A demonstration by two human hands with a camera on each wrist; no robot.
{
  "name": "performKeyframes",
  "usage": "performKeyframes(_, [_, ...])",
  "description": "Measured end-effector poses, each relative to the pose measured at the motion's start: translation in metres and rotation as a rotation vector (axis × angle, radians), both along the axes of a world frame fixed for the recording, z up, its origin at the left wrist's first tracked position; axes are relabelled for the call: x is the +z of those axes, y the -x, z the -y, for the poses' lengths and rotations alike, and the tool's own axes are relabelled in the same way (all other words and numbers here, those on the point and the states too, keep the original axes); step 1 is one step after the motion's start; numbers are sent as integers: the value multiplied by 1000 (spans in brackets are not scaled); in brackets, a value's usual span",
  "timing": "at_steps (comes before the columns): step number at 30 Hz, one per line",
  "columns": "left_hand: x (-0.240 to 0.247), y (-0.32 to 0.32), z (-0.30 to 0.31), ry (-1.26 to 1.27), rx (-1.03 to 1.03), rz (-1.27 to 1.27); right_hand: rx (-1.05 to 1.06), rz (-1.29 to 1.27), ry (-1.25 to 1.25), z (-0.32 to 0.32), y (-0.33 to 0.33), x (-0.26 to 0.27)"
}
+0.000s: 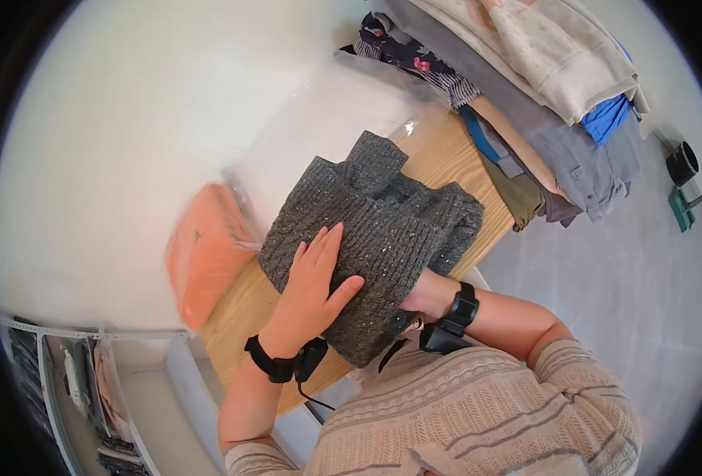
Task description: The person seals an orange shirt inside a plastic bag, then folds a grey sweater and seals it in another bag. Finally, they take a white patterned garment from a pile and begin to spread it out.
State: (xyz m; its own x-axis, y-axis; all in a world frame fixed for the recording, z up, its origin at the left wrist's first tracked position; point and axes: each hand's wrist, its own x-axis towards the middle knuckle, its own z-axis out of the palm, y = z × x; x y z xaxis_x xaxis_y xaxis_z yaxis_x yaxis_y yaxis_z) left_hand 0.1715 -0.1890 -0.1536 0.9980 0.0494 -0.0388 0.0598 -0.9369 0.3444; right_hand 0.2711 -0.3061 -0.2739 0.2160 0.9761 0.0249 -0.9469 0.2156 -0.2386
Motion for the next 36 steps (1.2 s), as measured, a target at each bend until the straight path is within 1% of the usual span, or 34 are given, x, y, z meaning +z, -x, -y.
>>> performKeyframes(1, [-1, 2, -2, 4, 31, -2, -2, 2, -4, 3, -3, 3])
performKeyframes(3, [-4, 3, -5, 3, 3, 6, 37, 93, 140, 21, -16, 25])
performKeyframes(4, [-5, 3, -5, 8, -22, 14, 36, 96, 141, 31, -25, 19])
performKeyframes(6, [-9, 3, -3, -3, -39, 33, 48, 241, 135, 58, -47, 3])
performKeyframes(7, [-12, 2, -2, -15, -56, 49, 50, 247, 146, 68, -55, 9])
performKeyframes(9, [-10, -1, 6, -14, -86, 69, 111, 225, -66, 87, -69, 33])
performKeyframes(10, [-12, -2, 10, -26, -116, 86, 114, 229, -53, 95, -77, 33])
performKeyframes(11, [-16, -3, 15, -12, -113, 93, 77, 238, 71, 104, -86, 33])
performKeyframes(12, [-20, -4, 19, -145, -160, 70, 38, 246, 193, 110, -92, 35])
performKeyframes(13, [-24, -6, 22, -281, -208, 46, 38, 252, 203, 113, -96, 41])
performKeyframes(15, [-33, -6, 25, -293, -211, 93, -374, 509, 516, 116, -102, 53])
performKeyframes(16, [-35, -7, 26, -302, -210, 109, -372, 515, 522, 114, -104, 57])
performKeyframes(18, [-36, -6, 27, -320, -213, 122, -817, 1323, 673, 101, -105, 64])
performKeyframes(19, [-37, -6, 27, -319, -213, 122, -816, 1323, 674, 94, -105, 74])
performKeyframes(21, [-36, -7, 27, -314, -225, 143, -293, 1630, 560, 72, -110, 103])
performKeyframes(23, [-35, -8, 27, -328, -233, 143, -127, 1699, 617, 36, -119, 111])
performKeyframes(25, [-35, -8, 28, -345, -241, 148, -47, 1740, 699, 1, -131, 115])
performKeyframes(26, [-35, -8, 28, -335, -245, 149, -68, 1746, 695, -16, -136, 116])
performKeyframes(28, [-33, -7, 28, -328, -241, 149, 88, 1618, 828, -46, -145, 114])
performKeyframes(29, [-31, -6, 29, -340, -239, 159, 75, 1629, 820, -59, -150, 109])
performKeyframes(30, [-30, -6, 29, -335, -238, 153, 143, 1626, 805, -71, -153, 104])
performKeyframes(31, [-31, -6, 29, -326, -238, 147, 211, 1622, 793, -80, -157, 99])
performKeyframes(33, [-31, -5, 28, -331, -237, 151, 177, 1650, 784, -82, -154, 102])
performKeyframes(36, [-28, -5, 28, -325, -262, 149, 203, 1627, 826, -84, -157, 100])
